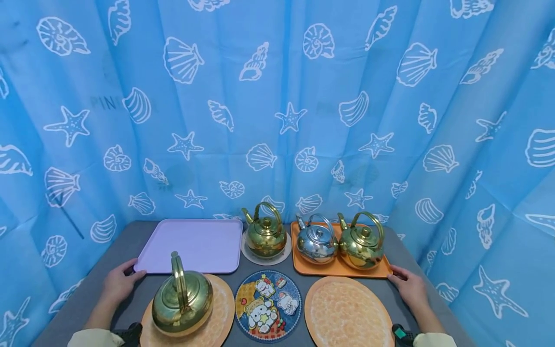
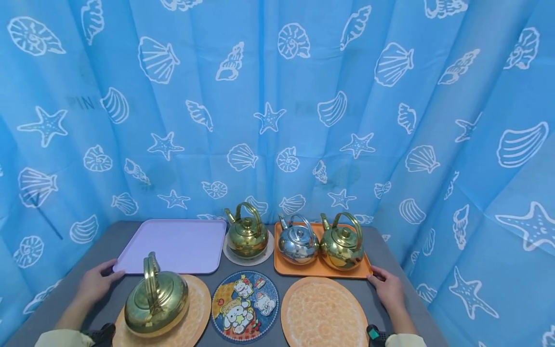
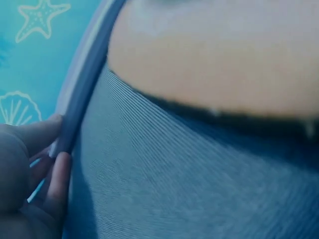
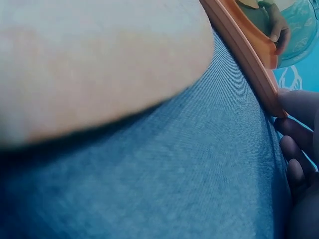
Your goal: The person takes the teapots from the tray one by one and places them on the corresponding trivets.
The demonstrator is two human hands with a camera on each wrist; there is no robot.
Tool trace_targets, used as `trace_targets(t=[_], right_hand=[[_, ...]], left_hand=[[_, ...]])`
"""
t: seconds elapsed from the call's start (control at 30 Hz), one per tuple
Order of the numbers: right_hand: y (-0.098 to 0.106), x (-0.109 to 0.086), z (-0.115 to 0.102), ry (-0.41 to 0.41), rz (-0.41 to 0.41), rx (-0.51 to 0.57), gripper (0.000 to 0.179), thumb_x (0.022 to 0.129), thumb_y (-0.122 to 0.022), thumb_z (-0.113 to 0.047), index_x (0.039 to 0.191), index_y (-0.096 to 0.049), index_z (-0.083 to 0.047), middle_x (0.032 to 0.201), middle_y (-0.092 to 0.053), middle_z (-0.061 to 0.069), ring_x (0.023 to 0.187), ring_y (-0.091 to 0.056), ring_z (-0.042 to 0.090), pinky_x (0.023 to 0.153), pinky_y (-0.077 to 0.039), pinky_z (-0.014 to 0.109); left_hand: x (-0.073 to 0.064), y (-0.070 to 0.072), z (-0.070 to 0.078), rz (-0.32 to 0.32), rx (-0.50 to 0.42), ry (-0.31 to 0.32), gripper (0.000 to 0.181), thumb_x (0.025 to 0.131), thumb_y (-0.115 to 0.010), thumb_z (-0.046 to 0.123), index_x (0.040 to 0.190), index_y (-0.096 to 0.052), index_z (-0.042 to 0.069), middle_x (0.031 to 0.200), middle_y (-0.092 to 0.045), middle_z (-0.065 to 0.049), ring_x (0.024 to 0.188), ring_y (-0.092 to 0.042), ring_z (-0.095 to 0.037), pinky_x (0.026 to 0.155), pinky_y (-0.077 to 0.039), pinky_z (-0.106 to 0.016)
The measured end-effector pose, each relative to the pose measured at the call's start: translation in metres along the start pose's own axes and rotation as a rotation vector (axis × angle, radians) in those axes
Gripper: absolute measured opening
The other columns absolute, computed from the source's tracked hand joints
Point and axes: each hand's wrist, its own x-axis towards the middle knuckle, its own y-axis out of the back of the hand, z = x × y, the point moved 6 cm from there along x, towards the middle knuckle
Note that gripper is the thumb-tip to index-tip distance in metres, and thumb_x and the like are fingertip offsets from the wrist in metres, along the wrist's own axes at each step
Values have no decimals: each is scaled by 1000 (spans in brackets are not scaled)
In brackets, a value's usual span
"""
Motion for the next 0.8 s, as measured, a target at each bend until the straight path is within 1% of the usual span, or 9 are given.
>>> trace_targets(t=[0.07, 0.17, 0.23, 0.33, 0.43, 0.53, 0.67, 0.8], right_hand=[[0, 0, 0, -1, -1, 2, 42, 91, -67, -17, 122, -61, 10, 115, -63, 28, 108, -55, 46, 89, -44, 54], [-1, 0, 0, -12, 2, 11, 41, 91, -66, -16, 123, -61, 10, 117, -62, 29, 109, -55, 46, 89, -44, 54], [-2, 1, 2, -27, 5, 18, 41, 91, -66, -15, 123, -60, 10, 119, -61, 29, 109, -54, 45, 90, -44, 55], [-3, 1, 3, -48, 12, 25, 40, 92, -66, -13, 124, -60, 10, 121, -59, 30, 110, -53, 45, 91, -43, 55], [-4, 0, 4, -59, 9, 29, 40, 92, -65, -12, 125, -59, 10, 123, -58, 31, 111, -52, 45, 92, -41, 56], [-4, 1, 4, -65, 4, 27, 42, 92, -66, -14, 126, -59, 9, 125, -57, 31, 112, -51, 45, 92, -41, 56], [-3, 1, 3, -57, 0, 22, 43, 92, -66, -15, 126, -58, 9, 125, -56, 31, 113, -51, 46, 93, -40, 56], [-3, 0, 2, -47, -2, 13, 43, 92, -66, -15, 126, -59, 9, 125, -56, 31, 113, -51, 46, 93, -41, 56]], left_hand=[[-1, 2, 2, 2, -4, 1, 68, 95, -64, 29, 141, -36, -11, 143, -28, -39, 132, -22, -57, 105, -23, -65], [-5, 4, 8, 22, -6, 0, 65, 95, -64, 26, 141, -38, -10, 142, -31, -39, 130, -26, -56, 103, -25, -66], [-8, 6, 13, 44, -9, -10, 62, 95, -63, 24, 141, -39, -10, 140, -35, -39, 127, -32, -55, 100, -30, -66], [-15, 11, 22, 82, -30, -44, 57, 96, -62, 22, 140, -41, -8, 137, -39, -38, 121, -39, -54, 92, -39, -65], [-22, 17, 32, 115, -67, -104, 54, 96, -61, 20, 139, -43, -7, 136, -41, -37, 121, -41, -53, 88, -43, -63], [-28, 23, 44, 152, -111, -147, 51, 97, -60, 20, 139, -45, -5, 139, -40, -35, 124, -40, -52, 88, -43, -64], [-39, 34, 65, 219, -143, -229, 48, 98, -60, 19, 138, -48, -5, 138, -43, -33, 123, -42, -52, 90, -42, -65], [-54, 44, 91, 260, -162, -330, 47, 97, -61, 20, 136, -50, -5, 136, -47, -31, 121, -45, -51, 91, -41, -64]])
